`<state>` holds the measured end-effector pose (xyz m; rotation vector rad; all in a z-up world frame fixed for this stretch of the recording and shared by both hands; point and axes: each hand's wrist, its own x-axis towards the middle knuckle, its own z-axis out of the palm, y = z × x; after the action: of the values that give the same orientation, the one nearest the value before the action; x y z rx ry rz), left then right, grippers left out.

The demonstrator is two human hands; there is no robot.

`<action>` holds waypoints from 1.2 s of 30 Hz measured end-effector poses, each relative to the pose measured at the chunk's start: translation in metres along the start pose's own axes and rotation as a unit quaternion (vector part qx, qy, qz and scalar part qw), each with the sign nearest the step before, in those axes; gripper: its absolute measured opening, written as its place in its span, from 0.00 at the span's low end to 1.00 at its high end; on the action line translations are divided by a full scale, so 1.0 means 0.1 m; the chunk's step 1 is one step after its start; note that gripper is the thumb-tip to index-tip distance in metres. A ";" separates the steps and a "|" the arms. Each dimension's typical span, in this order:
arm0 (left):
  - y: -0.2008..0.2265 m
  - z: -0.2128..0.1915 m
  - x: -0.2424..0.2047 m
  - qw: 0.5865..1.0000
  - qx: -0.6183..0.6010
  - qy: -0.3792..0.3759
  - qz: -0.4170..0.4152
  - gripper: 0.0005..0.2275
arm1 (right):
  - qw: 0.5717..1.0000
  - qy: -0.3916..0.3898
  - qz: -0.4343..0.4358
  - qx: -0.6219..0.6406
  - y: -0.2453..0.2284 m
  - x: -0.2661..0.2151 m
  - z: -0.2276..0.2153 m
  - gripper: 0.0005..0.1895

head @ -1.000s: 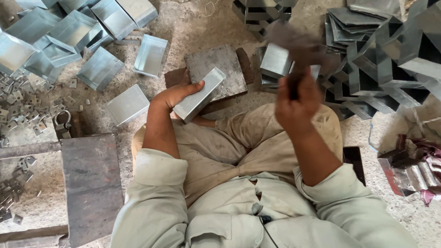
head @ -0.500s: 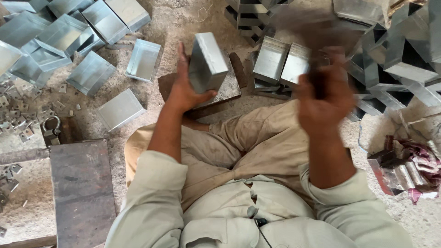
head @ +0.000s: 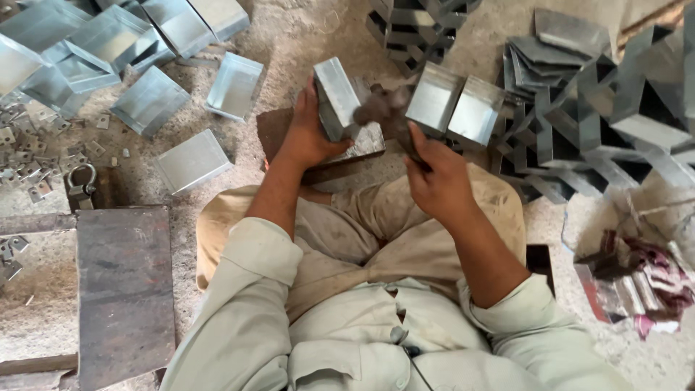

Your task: The person sits on the floor and repeatedly hammers the edges of small rectangular metal boxes using a hammer and a metal block. The person picks up a box, places it on the block, strikes it several times, and then tosses it aside to repeat the process with another box.

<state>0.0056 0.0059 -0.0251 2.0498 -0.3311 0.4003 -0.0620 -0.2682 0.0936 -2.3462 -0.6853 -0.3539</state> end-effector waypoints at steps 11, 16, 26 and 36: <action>0.03 0.02 0.02 0.999 0.028 -0.009 -0.022 0.65 | 0.998 0.065 -0.011 0.021 -0.03 -0.02 -0.01 0.27; 0.09 -0.11 0.01 0.996 0.019 -0.056 -0.072 0.63 | 0.994 0.092 0.015 0.048 0.10 -0.15 0.05 0.28; -0.34 -0.77 -0.15 0.806 -0.233 -0.196 -0.507 0.39 | 0.944 0.236 0.014 0.229 0.13 -0.04 -0.30 0.30; -0.55 -0.70 -0.23 0.874 -0.173 -0.191 -0.412 0.46 | 0.995 0.026 -0.005 0.097 0.26 0.14 0.56 0.28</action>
<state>-0.0036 0.0957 -0.0453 1.7057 0.2450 -0.5587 -0.0319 -0.2423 0.0448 -2.1429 -0.6744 -0.3364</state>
